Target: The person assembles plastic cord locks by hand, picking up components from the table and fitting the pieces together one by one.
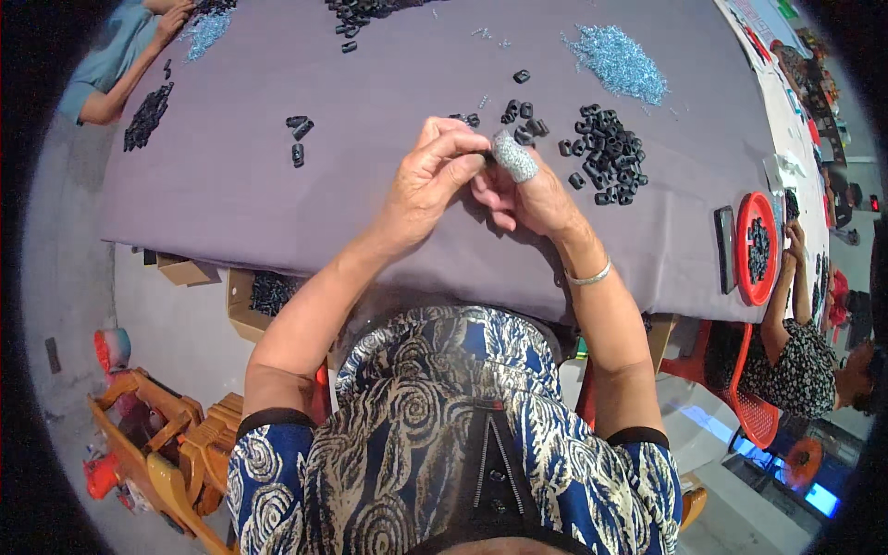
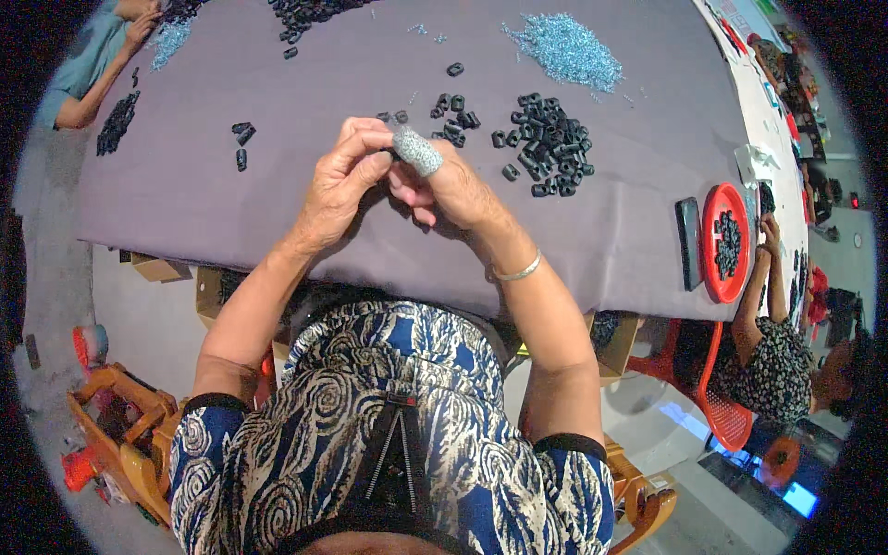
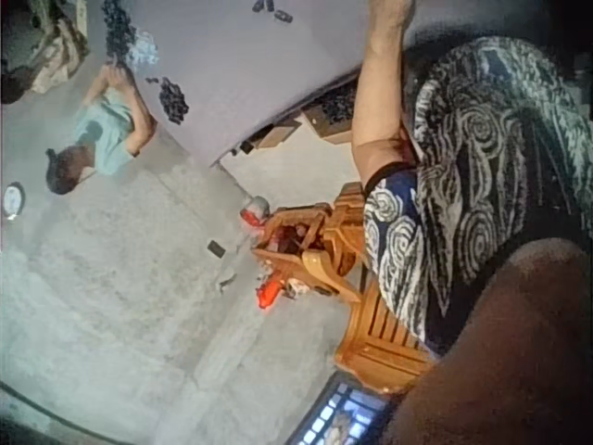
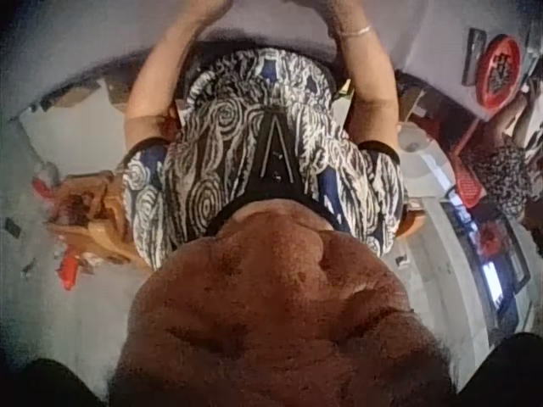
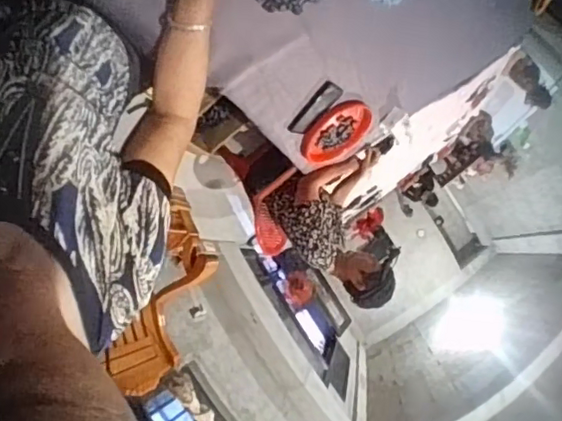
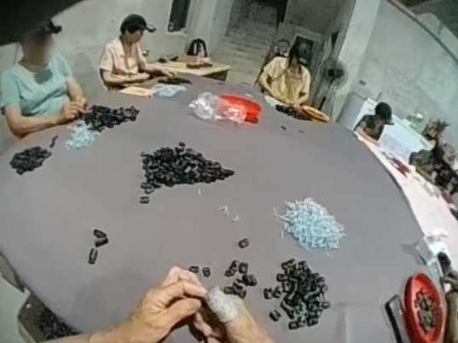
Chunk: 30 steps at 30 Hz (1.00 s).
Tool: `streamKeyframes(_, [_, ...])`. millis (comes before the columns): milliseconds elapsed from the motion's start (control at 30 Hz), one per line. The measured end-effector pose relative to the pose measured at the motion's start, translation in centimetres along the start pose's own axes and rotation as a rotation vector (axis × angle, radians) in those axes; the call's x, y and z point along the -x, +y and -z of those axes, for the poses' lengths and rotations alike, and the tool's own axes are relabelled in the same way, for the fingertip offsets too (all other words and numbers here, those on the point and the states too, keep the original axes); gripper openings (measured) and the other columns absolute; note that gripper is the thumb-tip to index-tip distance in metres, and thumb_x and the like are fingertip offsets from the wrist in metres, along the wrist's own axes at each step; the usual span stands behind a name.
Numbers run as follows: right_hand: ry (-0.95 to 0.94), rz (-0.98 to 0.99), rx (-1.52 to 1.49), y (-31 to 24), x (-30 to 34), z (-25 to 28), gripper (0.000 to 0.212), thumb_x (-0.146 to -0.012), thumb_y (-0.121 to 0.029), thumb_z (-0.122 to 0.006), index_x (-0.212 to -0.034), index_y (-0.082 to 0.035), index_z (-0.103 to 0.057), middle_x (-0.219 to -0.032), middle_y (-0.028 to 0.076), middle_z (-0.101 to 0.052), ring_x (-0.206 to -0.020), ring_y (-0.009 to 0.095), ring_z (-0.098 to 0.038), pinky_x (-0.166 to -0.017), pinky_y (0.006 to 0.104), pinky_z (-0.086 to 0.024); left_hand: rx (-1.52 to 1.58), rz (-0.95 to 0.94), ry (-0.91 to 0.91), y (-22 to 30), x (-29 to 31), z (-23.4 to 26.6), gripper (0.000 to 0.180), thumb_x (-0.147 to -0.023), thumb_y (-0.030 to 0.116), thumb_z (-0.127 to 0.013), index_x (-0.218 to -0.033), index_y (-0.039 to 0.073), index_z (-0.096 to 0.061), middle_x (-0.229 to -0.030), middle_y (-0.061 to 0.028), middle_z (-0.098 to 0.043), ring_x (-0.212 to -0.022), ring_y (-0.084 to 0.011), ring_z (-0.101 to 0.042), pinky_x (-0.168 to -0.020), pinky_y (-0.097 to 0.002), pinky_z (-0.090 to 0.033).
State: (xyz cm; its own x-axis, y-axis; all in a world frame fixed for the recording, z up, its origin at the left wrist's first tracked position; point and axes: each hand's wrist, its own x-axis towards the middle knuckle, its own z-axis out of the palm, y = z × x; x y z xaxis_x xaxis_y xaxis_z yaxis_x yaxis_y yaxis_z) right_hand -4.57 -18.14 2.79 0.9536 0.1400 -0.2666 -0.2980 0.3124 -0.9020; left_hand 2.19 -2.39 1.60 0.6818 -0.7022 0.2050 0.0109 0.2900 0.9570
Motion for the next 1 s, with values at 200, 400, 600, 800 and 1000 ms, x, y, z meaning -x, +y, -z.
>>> streamKeyframes(200, [-0.122, 0.032, -0.266, 1.1, -0.1, -0.2, 0.041, -0.09, -0.051, -0.053, -0.09, -0.01, -0.051, -0.064, -0.005, -0.033, -0.052, 0.005, -0.026, -0.042, 0.0212, -0.019, -0.043, -0.055, -0.066, -0.2, -0.2, 0.2, 0.015, -0.094, 0.011, -0.054, -0.104, 0.002, -0.061, -0.112, -0.0051, -0.044, -0.105, -0.0128, -0.048, -0.091, -0.027, -0.042])
streamKeyframes(400, [-0.178, 0.139, -0.373, 1.6, -0.4, -0.4, 0.038, -0.089, -0.041, -0.061, -0.069, -0.011, -0.05, -0.059, -0.008, -0.029, -0.048, 0.004, -0.023, -0.041, 0.021, -0.017, -0.1, -0.081, -0.11, -0.4, -0.1, 0.1, 0.016, -0.093, 0.015, -0.058, -0.104, 0.004, -0.062, -0.109, -0.0053, -0.048, -0.108, -0.0141, -0.047, -0.095, -0.028, -0.038])
streamKeyframes(600, [-0.213, 0.157, -0.35, 2.0, -0.2, -0.5, 0.033, -0.087, -0.042, -0.063, -0.076, -0.014, -0.05, -0.059, -0.008, -0.027, -0.046, 0.004, -0.023, -0.04, 0.0203, -0.019, -0.129, -0.084, -0.111, -0.1, 0.0, -0.2, 0.02, -0.091, 0.017, -0.06, -0.108, 0.005, -0.063, -0.109, -0.0057, -0.049, -0.109, -0.0152, -0.048, -0.096, -0.0284, -0.037])
streamKeyframes(800, [-0.161, 0.143, -0.495, 1.7, -0.2, -0.9, 0.032, -0.09, -0.033, -0.062, -0.069, -0.01, -0.053, -0.055, -0.008, -0.031, -0.044, 0.003, -0.028, -0.037, 0.0204, -0.019, -0.074, -0.06, -0.11, 0.1, 0.0, -0.2, 0.022, -0.092, 0.017, -0.06, -0.11, 0.006, -0.063, -0.11, -0.0052, -0.049, -0.11, -0.015, -0.048, -0.096, -0.0283, -0.038])
streamKeyframes(1000, [-0.233, 0.133, -0.374, 2.0, -0.3, -0.4, 0.033, -0.091, -0.039, -0.057, -0.072, -0.014, -0.047, -0.056, -0.007, -0.03, -0.044, 0.004, -0.026, -0.038, 0.0206, -0.02, -0.069, -0.065, -0.112, -0.1, 0.1, -0.1, 0.023, -0.091, 0.014, -0.061, -0.111, 0.004, -0.064, -0.112, -0.0036, -0.049, -0.107, -0.0137, -0.047, -0.095, -0.0275, -0.039])
